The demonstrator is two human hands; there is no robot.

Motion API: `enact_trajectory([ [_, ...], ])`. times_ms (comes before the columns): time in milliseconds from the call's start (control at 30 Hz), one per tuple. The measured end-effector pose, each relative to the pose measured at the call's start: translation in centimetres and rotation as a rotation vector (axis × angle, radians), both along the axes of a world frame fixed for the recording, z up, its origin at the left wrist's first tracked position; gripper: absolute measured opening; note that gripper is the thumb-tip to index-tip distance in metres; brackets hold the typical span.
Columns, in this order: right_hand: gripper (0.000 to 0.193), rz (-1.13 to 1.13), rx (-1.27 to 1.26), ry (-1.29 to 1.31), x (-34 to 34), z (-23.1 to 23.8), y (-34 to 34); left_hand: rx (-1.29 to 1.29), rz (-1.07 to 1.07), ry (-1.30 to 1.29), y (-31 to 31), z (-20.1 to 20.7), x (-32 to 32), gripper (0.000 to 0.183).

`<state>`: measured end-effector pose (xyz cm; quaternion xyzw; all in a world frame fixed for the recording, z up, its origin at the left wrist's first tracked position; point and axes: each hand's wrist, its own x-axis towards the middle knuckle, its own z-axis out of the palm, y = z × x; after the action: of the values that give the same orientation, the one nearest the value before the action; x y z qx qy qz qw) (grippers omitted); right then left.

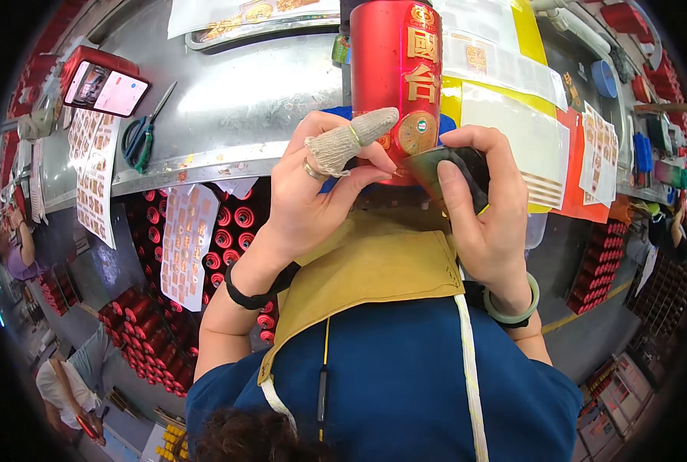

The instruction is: Applying and smoothing adhesive labels onto red cylindrical bottles at a manufacturing workstation.

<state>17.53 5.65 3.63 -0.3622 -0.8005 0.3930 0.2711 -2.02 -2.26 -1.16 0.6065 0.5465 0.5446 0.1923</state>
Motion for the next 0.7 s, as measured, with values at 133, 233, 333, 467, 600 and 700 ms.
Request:
enact_trajectory([
  [133, 0.024, 0.017, 0.016, 0.002, -0.2, -0.2, 0.1, 0.017, -0.006, 0.024, 0.1, -0.1, -0.1, 0.028],
  [233, 0.023, 0.016, 0.024, 0.000, -0.3, -0.3, 0.1, 0.005, 0.005, 0.002, 0.0, -0.2, 0.1, 0.028],
  [333, 0.023, 0.008, -0.011, -0.001, -0.3, -0.3, 0.0, -0.005, 0.003, -0.015, -0.1, -0.3, 0.1, 0.032],
  [467, 0.023, 0.009, -0.003, 0.003, -0.3, -0.2, 0.1, -0.008, -0.038, 0.013, -0.4, -0.9, -0.2, 0.053],
  [600, 0.022, -0.009, -0.007, 0.013, -0.1, -0.2, 0.1, -0.020, -0.052, -0.009, -0.8, 0.0, -0.3, 0.055],
  [700, 0.022, -0.020, -0.005, 0.007, 0.0, -0.1, 0.1, 0.038, 0.015, -0.194, -1.0, -1.5, 0.0, 0.059],
])
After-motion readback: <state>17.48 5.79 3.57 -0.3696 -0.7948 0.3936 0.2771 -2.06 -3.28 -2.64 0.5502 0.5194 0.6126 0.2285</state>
